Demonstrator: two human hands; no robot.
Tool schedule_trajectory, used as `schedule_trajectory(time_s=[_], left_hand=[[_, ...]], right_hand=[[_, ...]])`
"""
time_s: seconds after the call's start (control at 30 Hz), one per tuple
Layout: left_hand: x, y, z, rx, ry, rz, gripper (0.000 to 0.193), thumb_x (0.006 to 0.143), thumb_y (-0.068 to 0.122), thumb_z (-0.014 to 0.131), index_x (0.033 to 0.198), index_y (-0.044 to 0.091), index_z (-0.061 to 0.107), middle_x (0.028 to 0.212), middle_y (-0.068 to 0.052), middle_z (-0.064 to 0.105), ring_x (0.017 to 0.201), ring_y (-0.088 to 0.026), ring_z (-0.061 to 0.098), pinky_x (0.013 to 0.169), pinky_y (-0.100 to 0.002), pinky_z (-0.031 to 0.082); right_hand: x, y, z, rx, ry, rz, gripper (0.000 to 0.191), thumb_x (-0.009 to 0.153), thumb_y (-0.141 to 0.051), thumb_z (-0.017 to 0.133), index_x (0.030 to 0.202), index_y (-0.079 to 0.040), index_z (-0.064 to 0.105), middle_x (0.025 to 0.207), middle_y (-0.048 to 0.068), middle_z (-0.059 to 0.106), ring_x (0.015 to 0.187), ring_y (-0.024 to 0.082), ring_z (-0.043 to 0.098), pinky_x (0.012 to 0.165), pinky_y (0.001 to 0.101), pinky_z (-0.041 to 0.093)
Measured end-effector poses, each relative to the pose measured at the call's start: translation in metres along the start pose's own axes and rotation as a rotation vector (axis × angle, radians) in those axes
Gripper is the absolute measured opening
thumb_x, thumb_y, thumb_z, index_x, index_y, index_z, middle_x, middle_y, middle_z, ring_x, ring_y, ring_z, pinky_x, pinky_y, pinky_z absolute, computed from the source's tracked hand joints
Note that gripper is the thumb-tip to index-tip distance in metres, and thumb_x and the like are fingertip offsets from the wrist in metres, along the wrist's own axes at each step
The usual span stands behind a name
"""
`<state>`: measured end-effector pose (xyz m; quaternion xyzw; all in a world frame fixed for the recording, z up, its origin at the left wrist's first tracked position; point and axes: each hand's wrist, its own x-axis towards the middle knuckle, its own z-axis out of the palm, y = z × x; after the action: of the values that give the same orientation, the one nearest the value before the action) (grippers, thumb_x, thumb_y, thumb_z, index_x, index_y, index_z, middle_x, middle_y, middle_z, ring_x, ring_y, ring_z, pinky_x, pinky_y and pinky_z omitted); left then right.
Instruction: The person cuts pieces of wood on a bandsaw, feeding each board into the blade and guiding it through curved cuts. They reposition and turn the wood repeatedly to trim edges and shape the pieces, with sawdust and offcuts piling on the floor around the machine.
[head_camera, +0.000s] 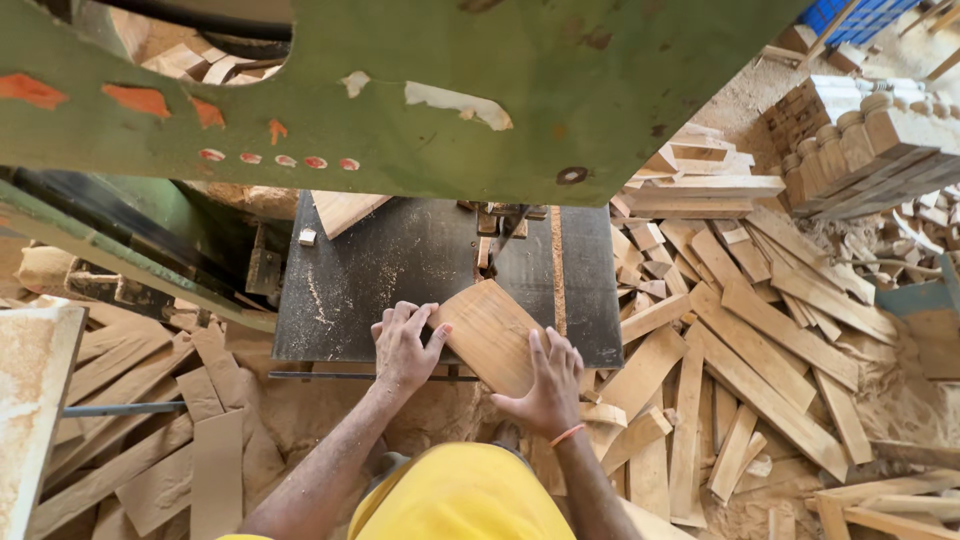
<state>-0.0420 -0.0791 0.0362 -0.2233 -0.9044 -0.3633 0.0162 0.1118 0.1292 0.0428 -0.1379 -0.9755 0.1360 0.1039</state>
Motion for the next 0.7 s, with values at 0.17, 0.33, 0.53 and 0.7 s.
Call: schedule_trajectory(time_s=[0.17, 0.33, 0.53, 0.7], left_hand=[[-0.011, -0.005, 0.001, -0.012, -0.013, 0.025, 0.045, 0.086, 0.041, 0.076, 0.12, 0.011, 0.07, 0.109, -0.003, 0.064, 0.105, -0.023, 0.057, 0.093, -0.041, 0.039], [-0.01, 0.002, 0.012, -0.012, 0.017, 0.016, 0.053, 0.087, 0.037, 0.075, 0.131, 0.009, 0.066, 0.111, -0.005, 0.064, 0.104, -0.023, 0.057, 0.093, -0.042, 0.039], [-0.006, 0.0, 0.018, 0.029, 0.036, 0.03, 0.056, 0.09, 0.041, 0.073, 0.134, 0.008, 0.064, 0.108, -0.004, 0.063, 0.102, -0.023, 0.057, 0.091, -0.041, 0.039], [0.005, -0.004, 0.024, 0.051, -0.002, 0.038, 0.065, 0.089, 0.051, 0.069, 0.135, 0.005, 0.065, 0.103, -0.002, 0.063, 0.099, -0.02, 0.056, 0.091, -0.04, 0.039]], right_hand=[[0.036, 0.039, -0.008, 0.102, -0.139, -0.17, 0.141, 0.041, -0.056, 0.096, 0.155, -0.008, 0.027, 0.158, 0.021, 0.031, 0.151, 0.036, 0.026, 0.126, 0.0579, 0.009], [0.064, 0.054, -0.018, 0.045, -0.273, -0.063, 0.156, 0.037, -0.056, 0.099, 0.159, -0.006, 0.016, 0.167, 0.022, 0.016, 0.156, 0.035, 0.008, 0.125, 0.0573, 0.003], [0.077, 0.075, -0.027, 0.16, -0.206, -0.174, 0.144, 0.042, -0.058, 0.097, 0.154, 0.001, 0.028, 0.163, 0.025, 0.023, 0.155, 0.039, 0.015, 0.126, 0.0482, 0.016], [0.088, 0.086, -0.017, 0.22, -0.241, -0.111, 0.137, 0.041, -0.053, 0.098, 0.151, 0.001, 0.036, 0.162, 0.024, 0.026, 0.154, 0.039, 0.017, 0.124, 0.0466, 0.021]])
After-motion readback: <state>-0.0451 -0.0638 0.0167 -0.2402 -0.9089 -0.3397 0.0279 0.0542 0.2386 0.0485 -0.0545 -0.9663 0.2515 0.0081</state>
